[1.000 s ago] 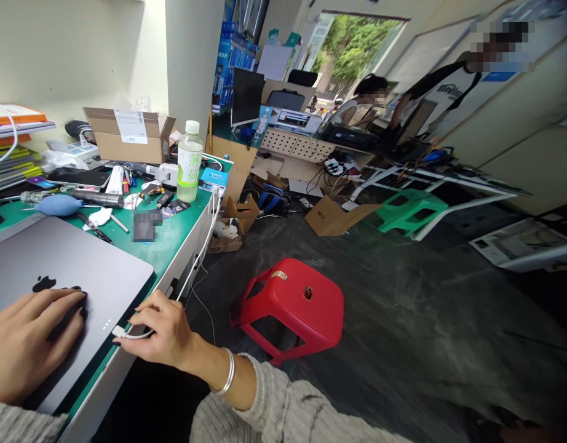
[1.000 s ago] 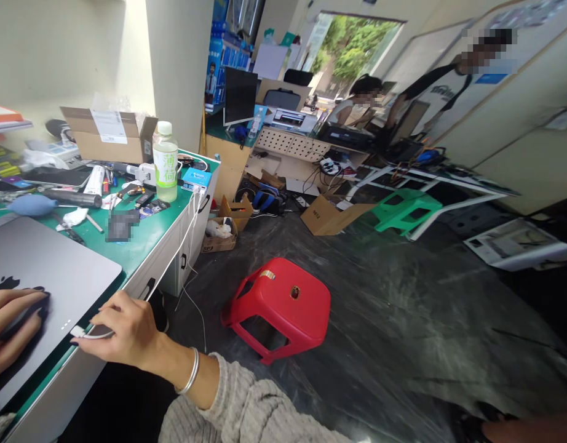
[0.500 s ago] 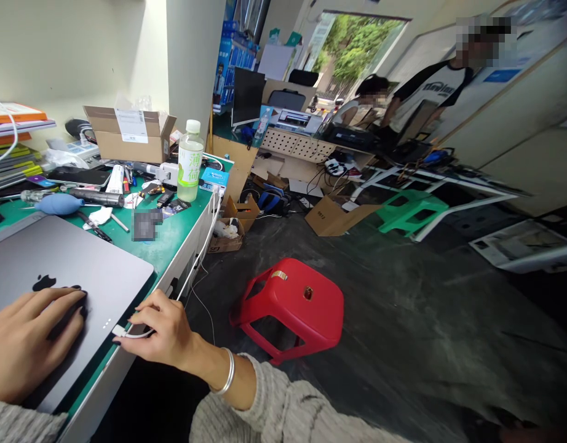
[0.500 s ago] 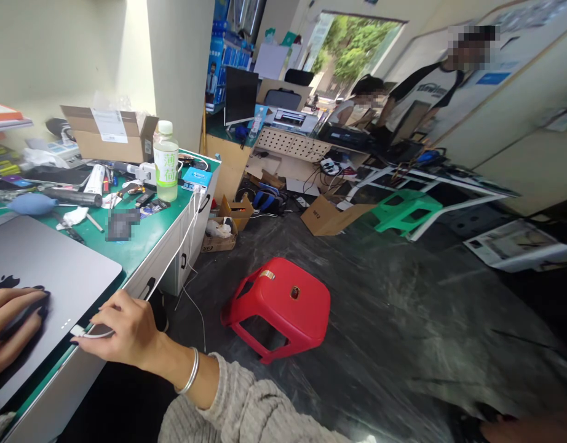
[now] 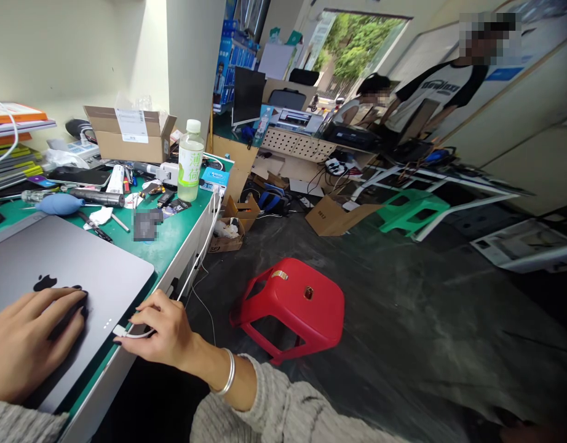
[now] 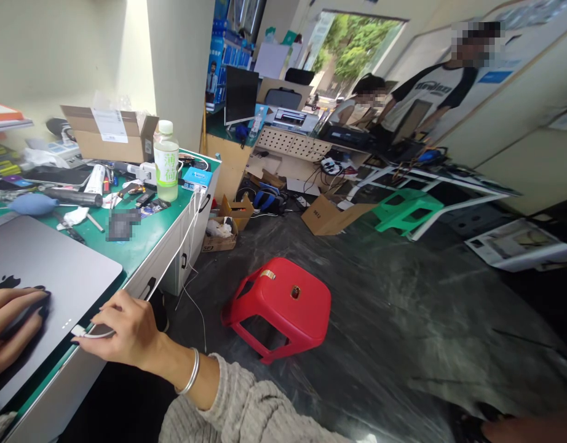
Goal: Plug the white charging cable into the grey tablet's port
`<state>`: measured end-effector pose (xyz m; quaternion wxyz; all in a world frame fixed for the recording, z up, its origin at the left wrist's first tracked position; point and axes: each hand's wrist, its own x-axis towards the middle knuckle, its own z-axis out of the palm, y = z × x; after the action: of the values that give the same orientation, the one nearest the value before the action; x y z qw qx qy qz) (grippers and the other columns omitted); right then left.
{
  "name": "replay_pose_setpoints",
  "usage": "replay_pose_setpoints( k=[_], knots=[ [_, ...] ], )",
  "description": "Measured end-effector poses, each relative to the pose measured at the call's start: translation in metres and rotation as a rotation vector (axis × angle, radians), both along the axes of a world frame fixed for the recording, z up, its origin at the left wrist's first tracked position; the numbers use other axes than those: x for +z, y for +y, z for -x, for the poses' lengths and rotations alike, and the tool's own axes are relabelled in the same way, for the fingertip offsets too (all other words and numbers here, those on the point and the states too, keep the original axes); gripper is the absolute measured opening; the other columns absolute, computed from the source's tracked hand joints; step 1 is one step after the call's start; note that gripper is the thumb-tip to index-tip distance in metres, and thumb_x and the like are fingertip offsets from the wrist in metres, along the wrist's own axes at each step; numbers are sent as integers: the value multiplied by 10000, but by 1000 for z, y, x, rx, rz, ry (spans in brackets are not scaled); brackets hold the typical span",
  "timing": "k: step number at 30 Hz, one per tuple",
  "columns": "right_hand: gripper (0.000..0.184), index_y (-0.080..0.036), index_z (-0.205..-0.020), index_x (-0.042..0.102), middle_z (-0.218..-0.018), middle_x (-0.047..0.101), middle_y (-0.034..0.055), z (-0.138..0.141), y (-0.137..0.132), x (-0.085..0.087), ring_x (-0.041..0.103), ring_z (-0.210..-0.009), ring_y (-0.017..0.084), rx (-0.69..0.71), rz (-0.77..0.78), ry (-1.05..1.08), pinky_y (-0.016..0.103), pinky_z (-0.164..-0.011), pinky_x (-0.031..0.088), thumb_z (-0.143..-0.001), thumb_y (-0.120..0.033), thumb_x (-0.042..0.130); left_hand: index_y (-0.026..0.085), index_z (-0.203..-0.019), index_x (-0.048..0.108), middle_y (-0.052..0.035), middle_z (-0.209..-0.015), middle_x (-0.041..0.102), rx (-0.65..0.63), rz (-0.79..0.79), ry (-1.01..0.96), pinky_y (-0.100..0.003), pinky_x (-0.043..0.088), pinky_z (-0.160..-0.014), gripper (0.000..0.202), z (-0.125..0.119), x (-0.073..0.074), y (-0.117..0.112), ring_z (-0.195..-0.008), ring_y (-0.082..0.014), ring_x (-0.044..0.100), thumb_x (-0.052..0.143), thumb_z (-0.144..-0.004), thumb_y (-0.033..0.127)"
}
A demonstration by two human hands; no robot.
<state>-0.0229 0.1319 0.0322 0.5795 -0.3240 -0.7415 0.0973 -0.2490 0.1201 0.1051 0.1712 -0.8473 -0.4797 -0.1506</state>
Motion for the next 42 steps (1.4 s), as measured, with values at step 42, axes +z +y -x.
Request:
replay_pose_setpoints(
  k=[42],
  knots=[
    [369,-170,-764,668,-802,592,42,1,0,-7,602,-705,90,16,78,-125,188,-612,525,-707,-535,685,185,-1133,573,-95,-1070,584,-23,-18,12,-398,431,-797,359,1,0,0,-876,-256,567,447,-872,397]
  ],
)
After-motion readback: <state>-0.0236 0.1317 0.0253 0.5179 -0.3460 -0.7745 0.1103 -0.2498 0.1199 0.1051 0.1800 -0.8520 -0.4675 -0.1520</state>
